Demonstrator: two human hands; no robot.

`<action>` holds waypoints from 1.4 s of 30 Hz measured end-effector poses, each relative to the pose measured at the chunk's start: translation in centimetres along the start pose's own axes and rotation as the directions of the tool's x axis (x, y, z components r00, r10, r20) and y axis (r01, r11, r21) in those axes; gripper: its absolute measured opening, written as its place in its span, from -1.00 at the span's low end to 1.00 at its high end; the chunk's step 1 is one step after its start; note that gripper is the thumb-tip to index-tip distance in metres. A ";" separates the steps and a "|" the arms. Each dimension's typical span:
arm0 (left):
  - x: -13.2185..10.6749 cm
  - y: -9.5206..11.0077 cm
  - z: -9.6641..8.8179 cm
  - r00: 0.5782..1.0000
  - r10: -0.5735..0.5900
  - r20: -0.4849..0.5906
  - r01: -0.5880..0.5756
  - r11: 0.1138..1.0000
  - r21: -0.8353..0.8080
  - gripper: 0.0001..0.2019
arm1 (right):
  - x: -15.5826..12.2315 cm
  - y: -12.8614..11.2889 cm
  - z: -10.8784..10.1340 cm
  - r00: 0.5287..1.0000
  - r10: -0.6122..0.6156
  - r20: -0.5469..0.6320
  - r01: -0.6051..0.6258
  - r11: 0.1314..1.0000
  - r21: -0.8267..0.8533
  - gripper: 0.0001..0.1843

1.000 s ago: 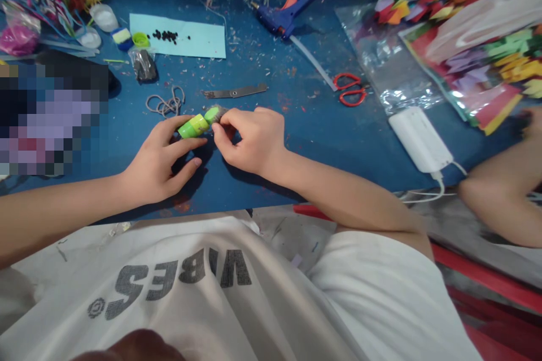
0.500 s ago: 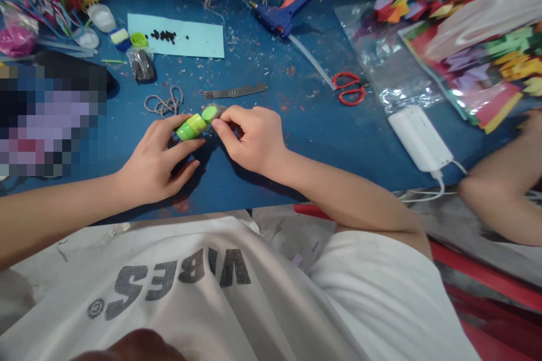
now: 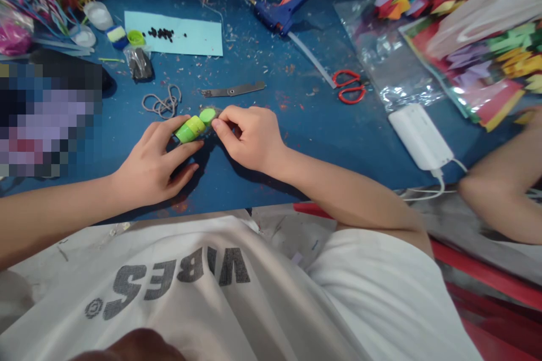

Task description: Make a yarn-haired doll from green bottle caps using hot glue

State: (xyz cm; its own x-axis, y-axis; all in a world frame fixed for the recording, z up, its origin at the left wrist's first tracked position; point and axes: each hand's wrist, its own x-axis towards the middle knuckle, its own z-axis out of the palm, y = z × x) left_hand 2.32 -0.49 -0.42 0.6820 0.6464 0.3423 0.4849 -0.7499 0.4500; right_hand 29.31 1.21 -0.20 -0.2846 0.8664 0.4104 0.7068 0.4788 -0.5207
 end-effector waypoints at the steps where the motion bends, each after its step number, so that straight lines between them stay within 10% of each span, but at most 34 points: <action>1: 0.0 0.0 0.0 1.000 0.003 0.000 -0.003 1.000 0.004 -0.55 | 0.0 0.0 0.0 1.000 0.007 0.014 -0.007 1.000 0.013 -0.47; 11: 0.2 0.2 -0.5 0.998 -0.033 0.053 0.028 0.995 0.094 -0.61 | 0.6 1.0 -0.9 0.999 0.001 0.035 -0.005 0.993 0.119 -0.38; 18: 0.2 -0.1 -0.4 0.972 0.145 0.187 -0.163 0.983 0.083 -0.65 | 4.0 8.5 -1.7 0.971 0.028 -0.239 -0.011 0.998 0.070 -0.32; 27: 0.4 -0.5 -0.6 0.974 0.153 0.165 -0.148 0.988 -0.040 -0.64 | 9.8 13.5 -2.5 0.932 0.342 -0.122 -0.318 0.931 0.181 -0.80; 33: 1.5 -1.5 -1.0 0.972 -0.157 -0.175 0.141 0.985 -0.097 -0.76 | 16.1 13.4 -7.4 0.992 -0.072 -0.105 0.041 0.962 -0.270 -0.71; 35: 2.2 -2.4 -1.0 0.940 -0.258 -0.223 0.247 0.966 -0.076 -0.77 | 17.9 12.8 -8.6 0.999 -0.001 -0.035 -0.012 0.934 -0.357 -0.76; 38: 3.6 -3.4 -1.0 0.902 -0.374 -0.216 0.391 0.919 0.042 -0.74 | 19.5 10.6 -8.3 0.986 0.130 0.104 -0.102 0.965 -0.241 -0.67; 42: 5.1 -3.7 -1.0 0.818 -0.551 -0.166 0.575 0.786 0.225 -0.55 | 19.4 5.8 -4.5 0.888 -0.054 0.456 0.030 0.998 0.059 -0.64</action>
State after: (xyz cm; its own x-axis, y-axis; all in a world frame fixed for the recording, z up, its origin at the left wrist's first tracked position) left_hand 3.43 5.74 0.51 0.1999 0.9651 0.1694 0.8970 -0.2498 0.3647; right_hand 30.85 20.16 8.14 -0.5863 0.8085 0.0513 0.6584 0.5124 -0.5514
